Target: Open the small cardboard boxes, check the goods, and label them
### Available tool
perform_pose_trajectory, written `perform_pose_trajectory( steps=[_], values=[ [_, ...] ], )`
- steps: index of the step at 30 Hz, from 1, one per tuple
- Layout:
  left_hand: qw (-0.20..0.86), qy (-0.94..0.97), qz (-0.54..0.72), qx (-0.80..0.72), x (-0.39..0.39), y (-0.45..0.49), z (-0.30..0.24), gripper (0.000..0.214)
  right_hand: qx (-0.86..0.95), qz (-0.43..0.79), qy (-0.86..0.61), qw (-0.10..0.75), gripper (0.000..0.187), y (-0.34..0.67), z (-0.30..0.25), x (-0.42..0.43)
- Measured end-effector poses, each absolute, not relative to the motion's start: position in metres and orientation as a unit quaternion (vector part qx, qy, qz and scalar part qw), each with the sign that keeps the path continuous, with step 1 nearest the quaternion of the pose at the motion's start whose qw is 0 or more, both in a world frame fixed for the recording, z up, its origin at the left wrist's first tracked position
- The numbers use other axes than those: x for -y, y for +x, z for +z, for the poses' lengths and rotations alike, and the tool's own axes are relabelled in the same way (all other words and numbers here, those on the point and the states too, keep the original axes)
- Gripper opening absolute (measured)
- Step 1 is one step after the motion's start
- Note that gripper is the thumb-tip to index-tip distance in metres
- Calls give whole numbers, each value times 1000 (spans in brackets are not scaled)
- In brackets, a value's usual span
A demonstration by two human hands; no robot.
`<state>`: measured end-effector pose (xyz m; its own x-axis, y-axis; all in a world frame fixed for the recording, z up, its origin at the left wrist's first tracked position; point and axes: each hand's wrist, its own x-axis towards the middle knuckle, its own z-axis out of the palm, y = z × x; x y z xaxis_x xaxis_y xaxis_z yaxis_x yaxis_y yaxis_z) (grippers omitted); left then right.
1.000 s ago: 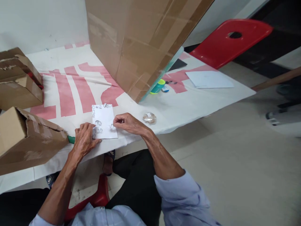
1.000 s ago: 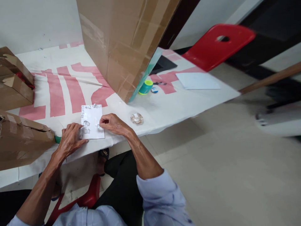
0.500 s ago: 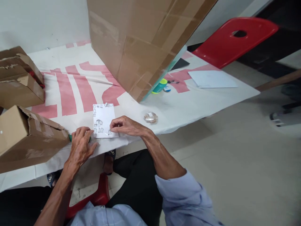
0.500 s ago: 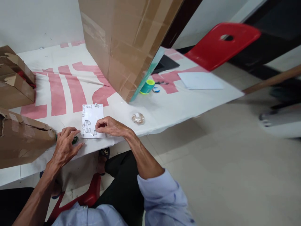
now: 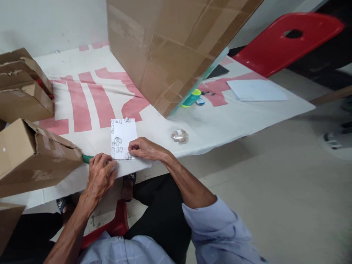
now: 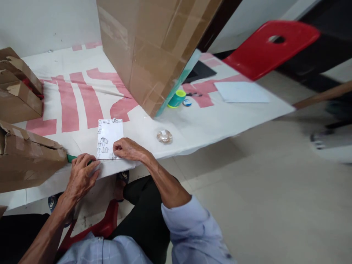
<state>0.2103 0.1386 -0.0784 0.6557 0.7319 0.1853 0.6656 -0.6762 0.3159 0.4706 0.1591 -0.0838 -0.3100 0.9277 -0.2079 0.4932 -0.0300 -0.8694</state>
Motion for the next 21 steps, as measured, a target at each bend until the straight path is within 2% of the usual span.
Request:
perform_pose_trajectory(
  steps=[4,11,16,21],
  values=[
    [105,906,145,-384,-139,212,-79,26,652,465,-553,233,8,470,-83,-159],
    [108,893,169,-402,-141,216,-80,25,602,574,-493,255,11,465,-81,-159],
    [103,890,182,-406,-148,225,-81,28,585,605,-471,264,13,462,-82,-160],
    [89,905,188,-371,-154,231,-83,15,581,616,-462,263,14,462,-80,-160]
  ],
)
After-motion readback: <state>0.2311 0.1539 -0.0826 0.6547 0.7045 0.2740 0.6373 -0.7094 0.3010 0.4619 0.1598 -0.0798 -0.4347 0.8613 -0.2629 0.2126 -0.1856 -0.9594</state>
